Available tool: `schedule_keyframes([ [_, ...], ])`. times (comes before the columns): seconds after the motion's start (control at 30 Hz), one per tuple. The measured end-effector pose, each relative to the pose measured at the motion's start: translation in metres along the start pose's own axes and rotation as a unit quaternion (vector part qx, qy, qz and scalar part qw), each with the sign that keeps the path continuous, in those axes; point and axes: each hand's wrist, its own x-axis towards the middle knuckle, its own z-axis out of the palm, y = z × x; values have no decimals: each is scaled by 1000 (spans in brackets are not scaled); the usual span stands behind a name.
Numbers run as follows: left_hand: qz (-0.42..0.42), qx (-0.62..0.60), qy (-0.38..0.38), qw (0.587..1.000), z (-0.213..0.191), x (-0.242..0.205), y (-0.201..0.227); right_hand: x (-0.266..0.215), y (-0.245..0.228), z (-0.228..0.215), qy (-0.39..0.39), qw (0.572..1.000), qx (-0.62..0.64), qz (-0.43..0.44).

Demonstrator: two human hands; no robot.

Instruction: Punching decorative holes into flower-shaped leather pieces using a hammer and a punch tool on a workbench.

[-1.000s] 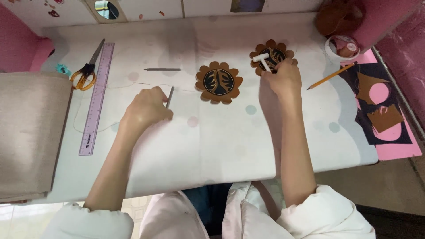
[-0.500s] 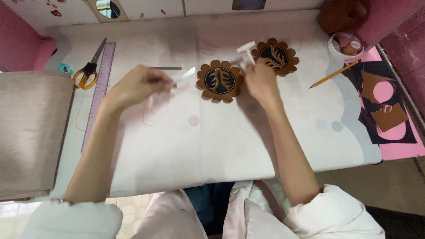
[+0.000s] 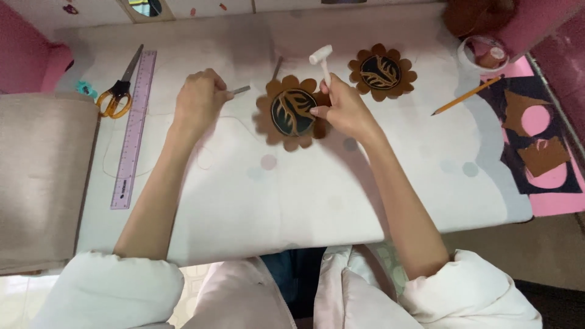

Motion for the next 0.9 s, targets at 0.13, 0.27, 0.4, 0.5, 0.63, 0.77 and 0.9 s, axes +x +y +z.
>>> schedule_keyframes([
  [0.13, 34, 75, -17, 996, 11, 3, -6, 4, 8, 4, -71, 993, -90, -28],
  [0.27, 34, 109, -1, 993, 18, 3, -10, 2, 0, 17, -82, 987, -117, -70],
  [0.4, 197, -56, 178, 963, 13, 22, -34, -5, -13, 32, -18, 993, -48, -108],
  [0.5, 114, -322, 167, 925, -35, -13, 20, -13, -31, 29, 29, 992, 38, -114],
  [0.63, 10, -540, 45, 841, -25, -32, 48, -4, -12, 11, 140, 983, -17, -120],
  [0.77, -100, -632, -104, 761, 0, -51, 78, -5, -4, 1, 66, 988, 96, -101],
  [0.9, -89, -578, -188, 789, 45, -57, 70, -10, 12, 15, -50, 993, 72, -76],
])
